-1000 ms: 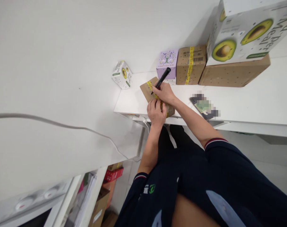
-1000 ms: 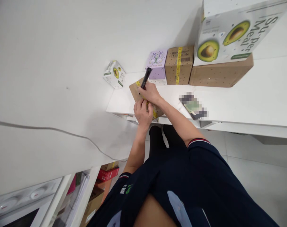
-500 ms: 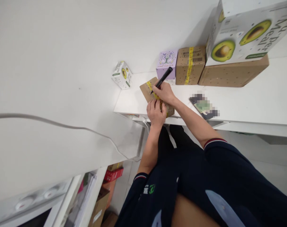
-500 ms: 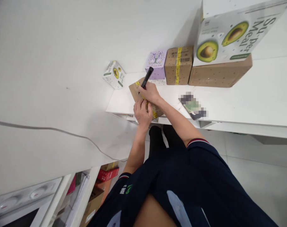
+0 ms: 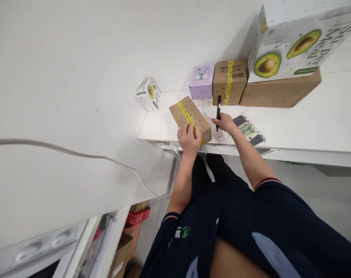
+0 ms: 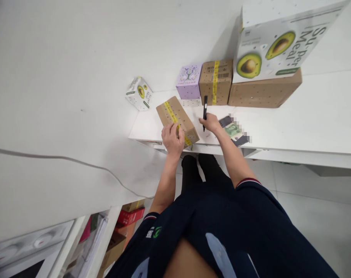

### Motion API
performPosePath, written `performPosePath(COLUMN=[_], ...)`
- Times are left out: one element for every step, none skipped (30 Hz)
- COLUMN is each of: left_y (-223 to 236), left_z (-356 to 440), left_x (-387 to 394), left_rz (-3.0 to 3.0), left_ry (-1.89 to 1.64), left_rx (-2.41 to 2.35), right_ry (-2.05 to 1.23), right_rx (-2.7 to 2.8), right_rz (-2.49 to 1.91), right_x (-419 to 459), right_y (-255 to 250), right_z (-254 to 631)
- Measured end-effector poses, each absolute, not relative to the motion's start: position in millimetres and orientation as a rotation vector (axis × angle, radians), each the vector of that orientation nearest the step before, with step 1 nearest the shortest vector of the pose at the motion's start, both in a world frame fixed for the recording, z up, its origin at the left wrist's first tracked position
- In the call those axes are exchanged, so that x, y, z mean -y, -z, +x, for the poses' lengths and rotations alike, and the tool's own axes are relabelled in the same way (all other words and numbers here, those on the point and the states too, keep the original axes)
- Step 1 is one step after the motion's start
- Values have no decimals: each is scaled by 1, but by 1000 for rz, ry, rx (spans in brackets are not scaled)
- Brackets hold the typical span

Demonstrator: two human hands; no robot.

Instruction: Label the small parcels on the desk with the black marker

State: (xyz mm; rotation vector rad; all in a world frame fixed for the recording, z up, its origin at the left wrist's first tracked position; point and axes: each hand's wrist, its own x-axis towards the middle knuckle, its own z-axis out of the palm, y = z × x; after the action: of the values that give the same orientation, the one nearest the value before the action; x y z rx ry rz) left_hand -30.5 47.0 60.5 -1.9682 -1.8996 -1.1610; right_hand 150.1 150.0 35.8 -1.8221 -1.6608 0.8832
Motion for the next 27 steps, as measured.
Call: performPosePath(left_y=[-61,-61,-61,-61,-61,-61,-61,-61,-61,-60,-60,-60,-59,-59,-59,-58,-58,-58,-57,-57,-57,-57,-57,-57,-57,-57,-57], left_z=[-31,-31,-31,-31,-31,-31,-31,-31,-32,-32,-32,-32,-32,-32,-32,-32,-32,-32,-32,-31,-31,-31,-31,-31,-31,-31,-31], left_x=[-47,-47,-47,-47,-47,-47,-46,-46,-46,-46,-46,-46,-46,-46,-47,-47,-47,-48,-48,-48,-48,-49,-49,-49,-49,-48,-48], left_rz=[-1958,-1954,-1957,-1962,-1968,-1971,-1970,-1967,-1963,-1961,-1962,-1965,-1970,-1975,-1979,-1979,-1974,-1965,-1954,-1944,-1936,-1933,-1937,-1945,-1955,-1965,-1970], left_ry=[1166,1171,1177,1185,1191,1195,1196,1194,1191,1185,1179,1174,1171,1171,1173,1179,1186,1195,1204,1211,1216,1220,1224,1228,1231,1236,1240], left_rx=[1893,1890,1887,1885,1880,1871,1859,1846,1834,1830,1834,1844,1856,1865,1869,1867,1863,1857,1851,1848,1850,1855,1862,1874,1888,1903,1913], right_ry=[-859,-825,-788,-753,-716,-685,-661,-644,-637,-632,-619,-584,-525,-450,-370,-303,-260,-248,-260,-282,-302,-314,-311,-296,-277,-264,-261], right_rx=[1792,1887,1951,1988,2003,2005,2001,1997,1999,2002,2005,2004,2001,1988,1962,1926,1885,1851,1829,1827,1842,1867,1891,1907,1908,1898,1879], right_rz=[-1914,-1983,-2032,-2070,-2097,-2118,-2132,-2138,-2136,-2126,-2115,-2105,-2099,-2106,-2128,-2164,-2210,-2257,-2296,-2318,-2321,-2311,-2294,-2278,-2269,-2266,-2261], right_x=[-146,-142,-139,-136,-134,-132,-130,-128,-125,-121,-116,-109,-102,-95,-87,-80,-73,-67,-62,-59,-56,-53,-52,-51,-51,-51,-51], right_y=[-31,-27,-24,-22,-21,-20,-21,-22,-24,-26,-29,-31,-34,-35,-37,-37,-36,-34,-32,-30,-27,-25,-23,-22,-21,-20,-20], right_z=[151,150,147,144,139,136,132,130,129,130,132,137,143,152,162,173,184,196,206,216,223,229,233,235,235,235,234])
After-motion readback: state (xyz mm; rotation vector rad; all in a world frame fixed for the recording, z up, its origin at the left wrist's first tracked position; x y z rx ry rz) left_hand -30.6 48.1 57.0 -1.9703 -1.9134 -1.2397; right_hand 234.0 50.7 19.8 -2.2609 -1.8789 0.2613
